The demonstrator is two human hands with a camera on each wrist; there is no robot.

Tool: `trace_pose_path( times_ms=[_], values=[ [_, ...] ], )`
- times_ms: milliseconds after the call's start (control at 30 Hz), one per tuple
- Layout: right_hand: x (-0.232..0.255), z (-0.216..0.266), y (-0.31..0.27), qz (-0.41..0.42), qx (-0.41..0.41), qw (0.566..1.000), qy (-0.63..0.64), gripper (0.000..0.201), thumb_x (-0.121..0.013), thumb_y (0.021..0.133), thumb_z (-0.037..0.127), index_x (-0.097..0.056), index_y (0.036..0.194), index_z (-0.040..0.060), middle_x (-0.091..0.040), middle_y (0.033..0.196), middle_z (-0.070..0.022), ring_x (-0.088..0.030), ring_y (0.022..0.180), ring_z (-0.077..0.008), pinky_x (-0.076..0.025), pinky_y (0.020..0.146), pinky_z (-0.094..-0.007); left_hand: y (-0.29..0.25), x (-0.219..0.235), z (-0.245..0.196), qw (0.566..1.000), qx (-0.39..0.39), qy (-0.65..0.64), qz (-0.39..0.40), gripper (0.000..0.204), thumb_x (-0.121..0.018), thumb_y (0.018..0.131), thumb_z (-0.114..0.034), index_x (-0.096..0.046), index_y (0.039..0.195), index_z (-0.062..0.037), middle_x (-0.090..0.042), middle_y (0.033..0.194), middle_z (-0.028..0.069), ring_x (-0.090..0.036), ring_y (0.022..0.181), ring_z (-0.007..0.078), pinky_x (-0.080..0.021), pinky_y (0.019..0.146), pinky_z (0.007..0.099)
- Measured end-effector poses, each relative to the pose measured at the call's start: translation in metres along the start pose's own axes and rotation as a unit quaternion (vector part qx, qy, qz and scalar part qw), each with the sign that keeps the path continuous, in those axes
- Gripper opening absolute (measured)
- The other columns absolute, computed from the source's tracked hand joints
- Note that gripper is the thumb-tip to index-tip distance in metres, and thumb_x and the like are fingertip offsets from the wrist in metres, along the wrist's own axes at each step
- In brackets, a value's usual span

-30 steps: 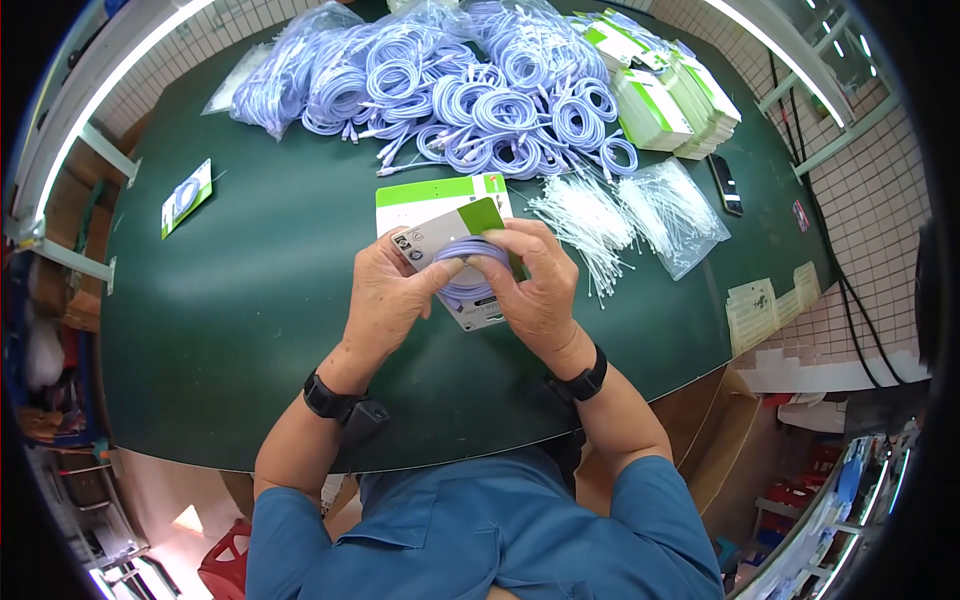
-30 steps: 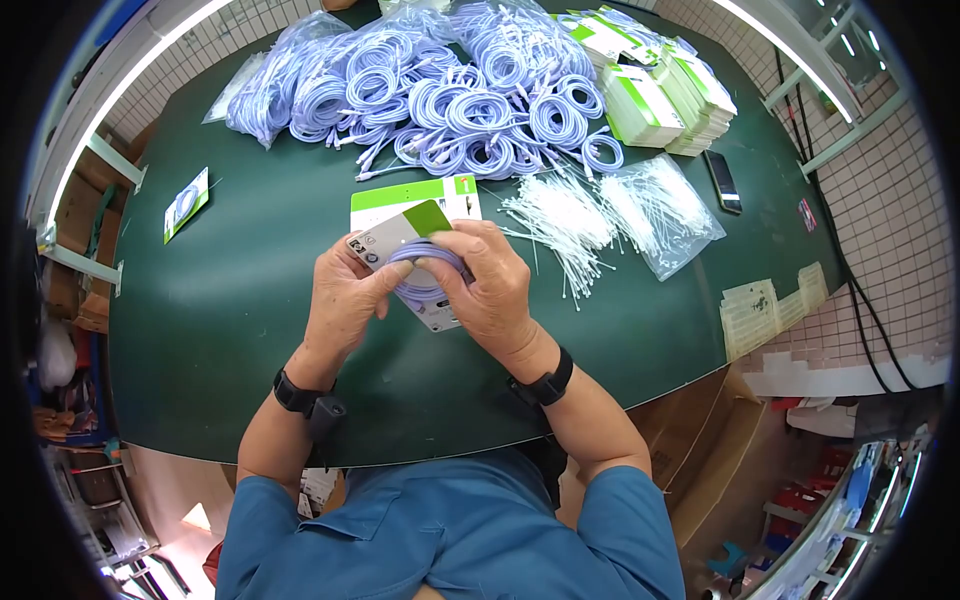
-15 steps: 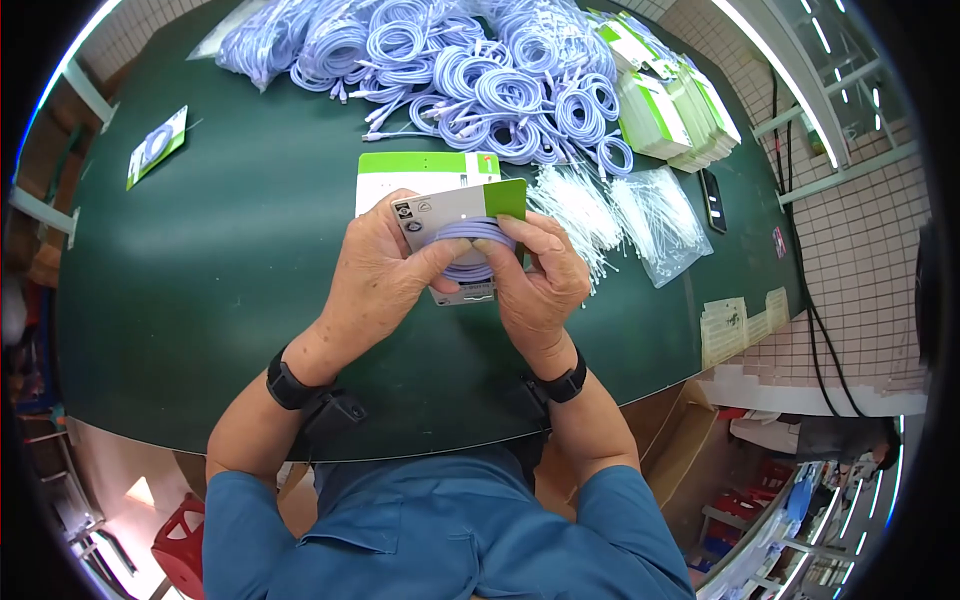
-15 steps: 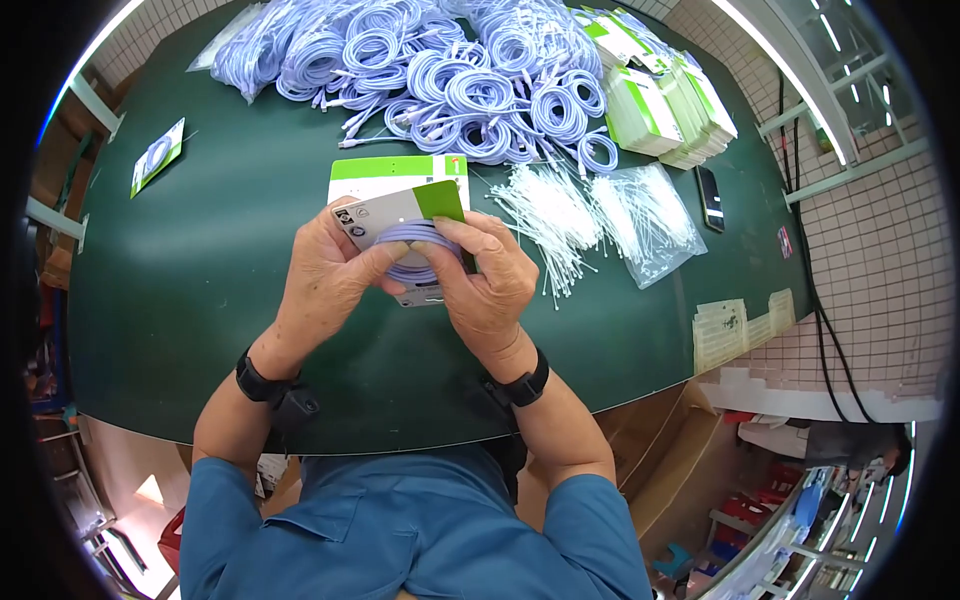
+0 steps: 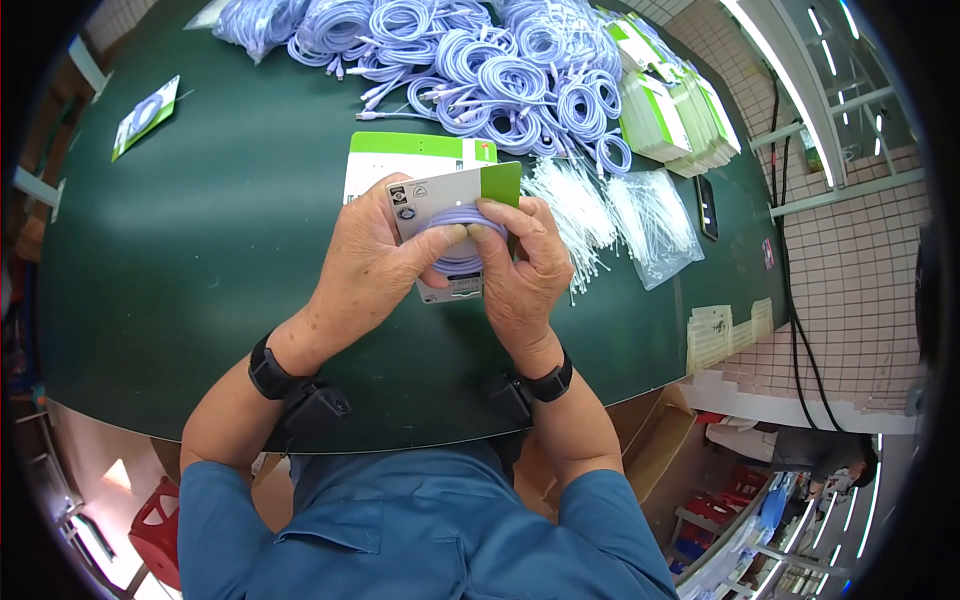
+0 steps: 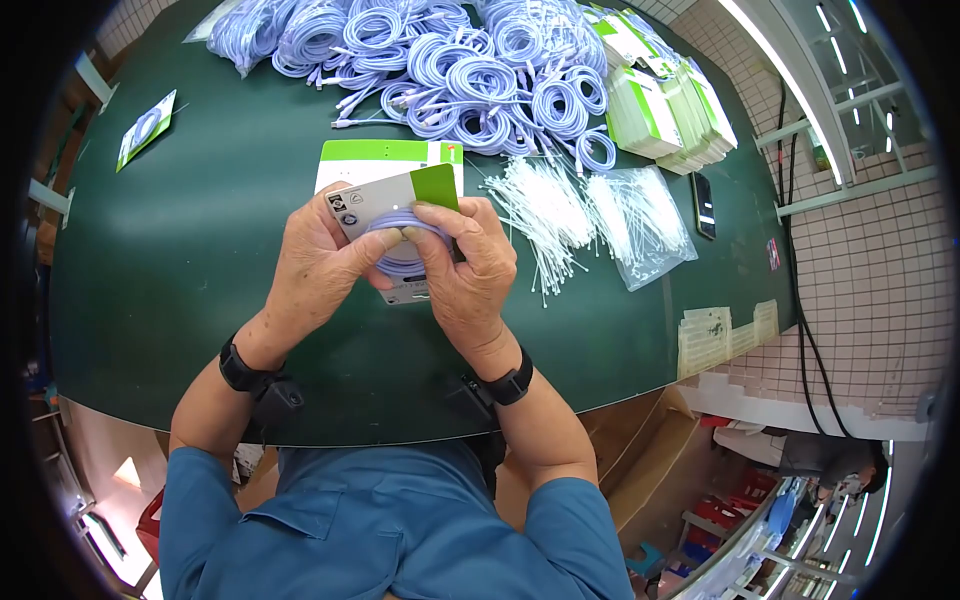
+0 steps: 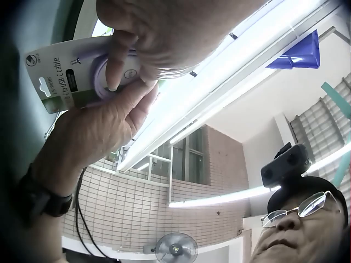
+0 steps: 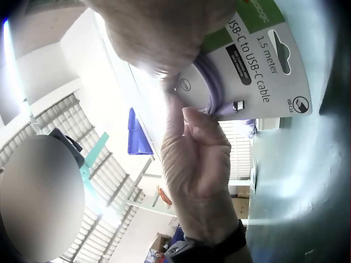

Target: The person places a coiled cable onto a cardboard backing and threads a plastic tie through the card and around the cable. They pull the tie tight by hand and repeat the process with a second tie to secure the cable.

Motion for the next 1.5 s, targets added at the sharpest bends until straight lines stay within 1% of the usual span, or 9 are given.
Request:
trace_pose_path(
  times_ms=[200,367,467,567,700,867,933,1367,1500],
  values=[
    [-0.014,-0.003,0.011,0.093,-0.004,0.995,-0.023,0.019,-0.076,0.095,0.0,-0.076,0.114,0.0012,-0.072,0.112,-0.007,-0.068,0.099,-0.0167,-0.055,0.083,-0.0299,0.004,0.005,0.016,0.999,0.019,-0.018,-0.018,0.032,-0.071,0.101,-0.007,-0.059,0.127,0.007,-0.072,0.115,0.0145,-0.074,0.092,0.0162,-0.066,0.061,0.0272],
    [0.018,-0.006,0.025,0.009,-0.074,0.992,0.098,0.021,-0.075,0.094,0.0,-0.076,0.115,0.0025,-0.072,0.11,-0.008,-0.069,0.095,-0.0178,-0.055,0.079,-0.0295,0.008,0.016,-0.003,0.999,0.021,-0.017,-0.019,0.033,-0.069,0.103,-0.007,-0.057,0.13,0.0078,-0.072,0.116,0.0157,-0.076,0.092,0.0185,-0.067,0.061,0.028],
    [0.071,-0.054,0.03,-0.089,-0.156,0.981,0.073,0.021,-0.077,0.091,0.001,-0.077,0.111,0.0018,-0.073,0.107,-0.009,-0.069,0.091,-0.0167,-0.055,0.076,-0.0293,0.009,0.031,-0.014,0.999,0.012,-0.01,-0.033,0.034,-0.068,0.103,-0.007,-0.056,0.13,0.008,-0.073,0.116,0.0165,-0.077,0.09,0.0196,-0.067,0.06,0.0277],
    [0.09,-0.084,0.03,-0.006,-0.186,0.963,-0.197,0.019,-0.081,0.087,0.005,-0.08,0.105,0.003,-0.076,0.105,-0.0111,-0.071,0.088,-0.0197,-0.057,0.075,-0.0338,0.012,0.047,-0.024,0.998,-0.011,-0.015,-0.064,0.034,-0.069,0.103,-0.008,-0.056,0.13,0.008,-0.074,0.116,0.0173,-0.077,0.086,0.0203,-0.066,0.058,0.0272],
    [0.073,-0.101,0.02,0.142,-0.187,0.902,-0.363,0.016,-0.084,0.084,0.013,-0.082,0.099,0.0058,-0.076,0.102,-0.0143,-0.073,0.089,-0.028,-0.058,0.077,-0.0395,0.015,0.055,-0.021,0.994,-0.003,-0.059,-0.097,0.034,-0.07,0.103,-0.009,-0.057,0.13,0.0074,-0.074,0.115,0.018,-0.077,0.08,0.0199,-0.066,0.055,0.0261],
    [0.067,-0.097,0.018,0.166,-0.117,0.859,-0.47,0.017,-0.085,0.083,0.019,-0.082,0.095,0.008,-0.074,0.098,-0.0155,-0.072,0.09,-0.0359,-0.057,0.079,-0.0445,0.016,0.058,-0.016,0.992,0.017,-0.09,-0.082,0.035,-0.07,0.103,-0.01,-0.057,0.132,0.0068,-0.074,0.116,0.0178,-0.077,0.083,0.0192,-0.065,0.054,0.026],
    [0.073,-0.115,0.014,0.181,-0.188,0.84,-0.475,0.016,-0.085,0.083,0.02,-0.08,0.091,0.0069,-0.072,0.096,-0.0141,-0.071,0.091,-0.0363,-0.056,0.08,-0.0451,0.017,0.053,-0.011,0.991,0.03,-0.111,-0.068,0.036,-0.07,0.103,-0.01,-0.056,0.132,0.007,-0.074,0.116,0.0174,-0.077,0.086,0.0191,-0.065,0.054,0.0259],
    [0.082,-0.108,0.018,0.122,-0.146,0.869,-0.457,0.011,-0.078,0.089,0.015,-0.077,0.094,0.0048,-0.074,0.091,-0.0163,-0.071,0.084,-0.038,-0.056,0.076,-0.0466,0.008,0.048,-0.028,0.992,0.011,-0.102,-0.068,0.034,-0.07,0.103,-0.01,-0.063,0.132,0.0078,-0.075,0.118,0.0162,-0.076,0.095,0.0198,-0.067,0.067,0.0305],
    [0.085,-0.095,0.024,0.044,-0.118,0.905,-0.407,0.012,-0.076,0.092,0.015,-0.075,0.097,0.0042,-0.074,0.09,-0.017,-0.071,0.084,-0.0386,-0.056,0.076,-0.0462,-0.008,0.041,-0.054,0.996,-0.055,-0.019,-0.06,0.03,-0.069,0.105,-0.01,-0.068,0.127,0.0099,-0.075,0.119,0.0169,-0.075,0.097,0.0214,-0.067,0.074,0.0327]
  ],
)
Point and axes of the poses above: each hand's wrist, its own y-axis towards the middle knuckle, its own x-axis out of the back of the hand, z = x × y, the point moved 10 cm from there along y, towards the middle knuckle
